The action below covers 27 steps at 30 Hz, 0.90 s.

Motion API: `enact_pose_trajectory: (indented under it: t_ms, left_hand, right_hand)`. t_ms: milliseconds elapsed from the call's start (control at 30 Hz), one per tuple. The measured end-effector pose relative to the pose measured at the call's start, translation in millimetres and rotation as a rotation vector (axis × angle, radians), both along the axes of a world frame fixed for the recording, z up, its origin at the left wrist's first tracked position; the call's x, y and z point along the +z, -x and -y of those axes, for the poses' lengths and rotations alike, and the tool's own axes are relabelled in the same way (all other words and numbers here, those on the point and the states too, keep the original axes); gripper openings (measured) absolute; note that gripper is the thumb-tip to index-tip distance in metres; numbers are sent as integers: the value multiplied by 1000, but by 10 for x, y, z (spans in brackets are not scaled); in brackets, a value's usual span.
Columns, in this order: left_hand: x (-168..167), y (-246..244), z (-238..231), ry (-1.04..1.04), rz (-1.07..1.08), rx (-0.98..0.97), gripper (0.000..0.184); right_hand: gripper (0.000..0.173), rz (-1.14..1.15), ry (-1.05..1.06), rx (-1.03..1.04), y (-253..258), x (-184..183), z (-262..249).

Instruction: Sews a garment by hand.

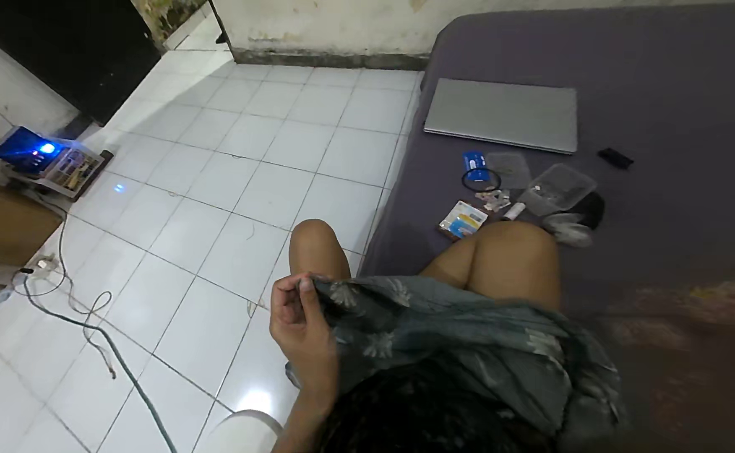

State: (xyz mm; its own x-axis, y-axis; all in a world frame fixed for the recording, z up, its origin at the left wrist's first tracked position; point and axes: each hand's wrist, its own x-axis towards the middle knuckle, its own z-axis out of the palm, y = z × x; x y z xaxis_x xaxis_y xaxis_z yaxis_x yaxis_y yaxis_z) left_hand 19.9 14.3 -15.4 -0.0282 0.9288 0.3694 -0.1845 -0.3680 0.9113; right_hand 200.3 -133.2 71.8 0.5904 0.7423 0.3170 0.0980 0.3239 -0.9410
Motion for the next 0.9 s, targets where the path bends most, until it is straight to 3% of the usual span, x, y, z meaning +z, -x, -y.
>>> enact_pose_trajectory:
  t_ms: [67, 233, 900]
  left_hand:
    - [6, -23, 47, -38, 8, -24, 16]
    - [-11, -37, 133, -89, 20, -44, 16]
    - [39, -15, 194, -154, 86, -50, 13]
  right_hand:
    - [22, 146, 47, 219, 321, -265, -261]
    - [17, 354, -82, 151, 822, -699, -716]
    - [17, 415, -181, 77, 1032, -723, -752]
